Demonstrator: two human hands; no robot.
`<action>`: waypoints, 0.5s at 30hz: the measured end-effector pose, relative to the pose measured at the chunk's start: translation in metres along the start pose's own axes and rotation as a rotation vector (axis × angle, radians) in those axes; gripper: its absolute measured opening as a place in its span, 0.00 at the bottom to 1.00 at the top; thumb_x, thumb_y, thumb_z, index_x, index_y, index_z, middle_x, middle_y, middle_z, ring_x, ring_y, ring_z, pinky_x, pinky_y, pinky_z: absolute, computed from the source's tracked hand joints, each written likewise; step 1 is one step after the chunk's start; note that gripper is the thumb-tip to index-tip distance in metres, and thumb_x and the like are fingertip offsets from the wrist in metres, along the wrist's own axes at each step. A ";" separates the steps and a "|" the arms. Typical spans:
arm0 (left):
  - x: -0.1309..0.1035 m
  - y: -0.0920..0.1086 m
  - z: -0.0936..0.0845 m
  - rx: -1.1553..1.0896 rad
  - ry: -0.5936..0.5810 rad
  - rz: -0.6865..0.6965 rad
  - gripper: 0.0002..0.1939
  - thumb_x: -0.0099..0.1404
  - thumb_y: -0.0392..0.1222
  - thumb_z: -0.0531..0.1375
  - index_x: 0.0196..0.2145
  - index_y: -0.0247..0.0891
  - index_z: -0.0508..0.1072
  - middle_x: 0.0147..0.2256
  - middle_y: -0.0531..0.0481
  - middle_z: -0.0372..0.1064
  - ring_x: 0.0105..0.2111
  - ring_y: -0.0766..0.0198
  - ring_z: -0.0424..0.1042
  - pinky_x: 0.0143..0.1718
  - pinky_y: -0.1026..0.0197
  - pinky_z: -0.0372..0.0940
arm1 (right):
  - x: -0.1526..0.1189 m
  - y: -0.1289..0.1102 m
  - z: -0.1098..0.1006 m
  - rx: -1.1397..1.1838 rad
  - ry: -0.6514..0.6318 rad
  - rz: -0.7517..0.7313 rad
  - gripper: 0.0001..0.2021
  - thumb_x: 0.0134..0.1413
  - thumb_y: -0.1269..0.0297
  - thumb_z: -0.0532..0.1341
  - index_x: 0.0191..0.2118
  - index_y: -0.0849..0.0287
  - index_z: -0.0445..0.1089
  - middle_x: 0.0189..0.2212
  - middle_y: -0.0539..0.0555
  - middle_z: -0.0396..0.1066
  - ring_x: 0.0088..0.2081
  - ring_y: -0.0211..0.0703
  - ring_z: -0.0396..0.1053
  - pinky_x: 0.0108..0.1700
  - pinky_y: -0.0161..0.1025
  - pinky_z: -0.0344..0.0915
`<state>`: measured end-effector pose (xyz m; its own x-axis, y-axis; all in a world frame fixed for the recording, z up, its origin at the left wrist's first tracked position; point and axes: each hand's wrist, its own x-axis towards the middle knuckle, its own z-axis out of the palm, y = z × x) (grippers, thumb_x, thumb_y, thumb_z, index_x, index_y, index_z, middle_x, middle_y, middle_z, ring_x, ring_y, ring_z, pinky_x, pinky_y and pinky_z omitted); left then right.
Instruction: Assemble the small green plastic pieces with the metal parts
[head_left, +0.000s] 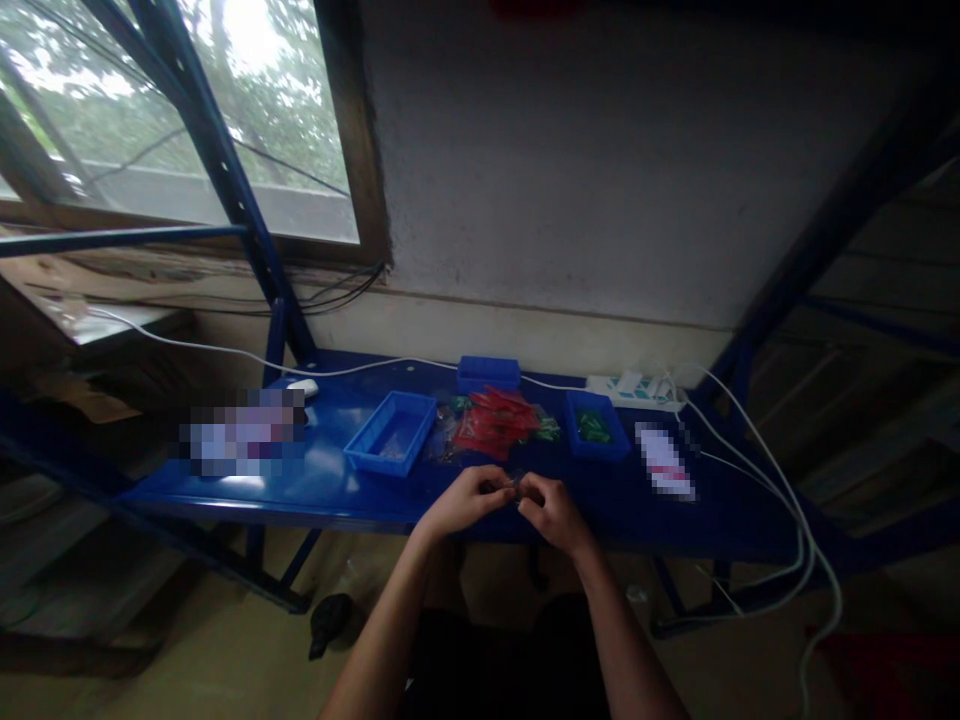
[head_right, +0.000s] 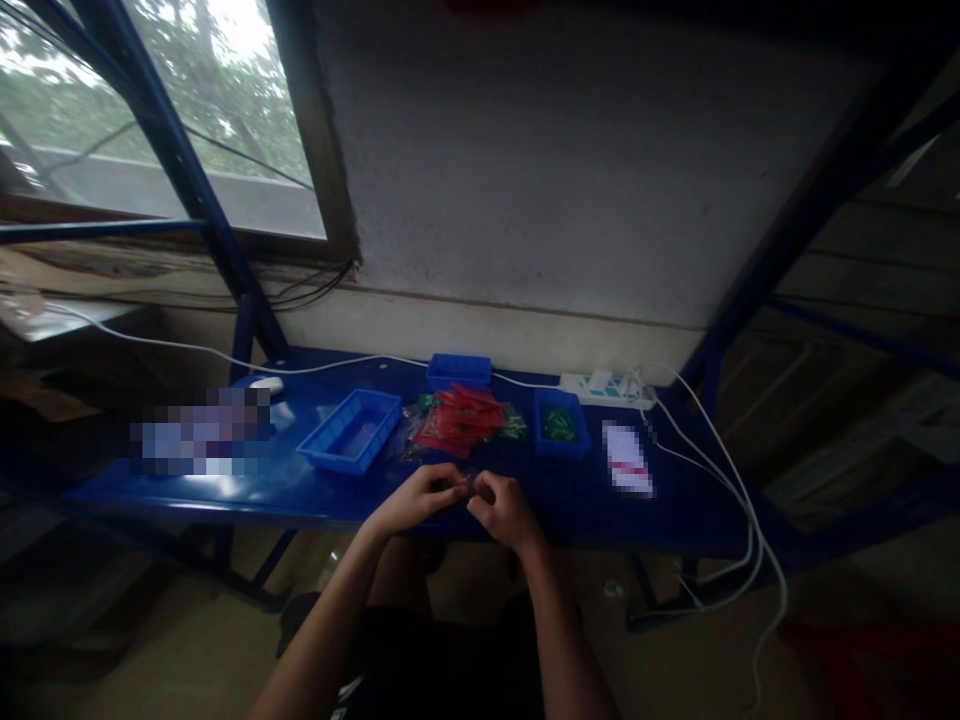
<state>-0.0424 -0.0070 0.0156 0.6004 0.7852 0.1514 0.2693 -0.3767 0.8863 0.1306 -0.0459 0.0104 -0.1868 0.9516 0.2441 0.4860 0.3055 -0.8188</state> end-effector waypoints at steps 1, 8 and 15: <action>0.000 0.000 0.000 -0.008 -0.002 -0.003 0.12 0.60 0.46 0.58 0.31 0.33 0.73 0.30 0.51 0.72 0.31 0.64 0.67 0.34 0.65 0.61 | 0.000 0.000 0.000 -0.012 -0.012 -0.001 0.07 0.43 0.68 0.54 0.20 0.57 0.55 0.18 0.44 0.54 0.23 0.35 0.54 0.27 0.33 0.49; 0.000 -0.003 -0.001 -0.085 -0.028 -0.015 0.11 0.59 0.45 0.59 0.32 0.33 0.74 0.30 0.50 0.73 0.32 0.64 0.68 0.35 0.64 0.61 | -0.002 0.000 0.002 -0.057 0.022 -0.037 0.08 0.42 0.69 0.55 0.19 0.57 0.54 0.17 0.43 0.53 0.23 0.34 0.53 0.26 0.32 0.49; -0.002 -0.001 -0.004 -0.110 0.010 -0.051 0.09 0.57 0.42 0.60 0.31 0.33 0.74 0.30 0.49 0.73 0.30 0.64 0.68 0.33 0.64 0.61 | -0.001 0.004 0.001 0.021 0.051 -0.029 0.03 0.47 0.67 0.56 0.26 0.57 0.62 0.21 0.46 0.64 0.26 0.37 0.62 0.30 0.33 0.58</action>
<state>-0.0469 -0.0063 0.0166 0.5801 0.8073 0.1087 0.2144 -0.2801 0.9357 0.1318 -0.0457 0.0059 -0.1563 0.9430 0.2938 0.4626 0.3327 -0.8218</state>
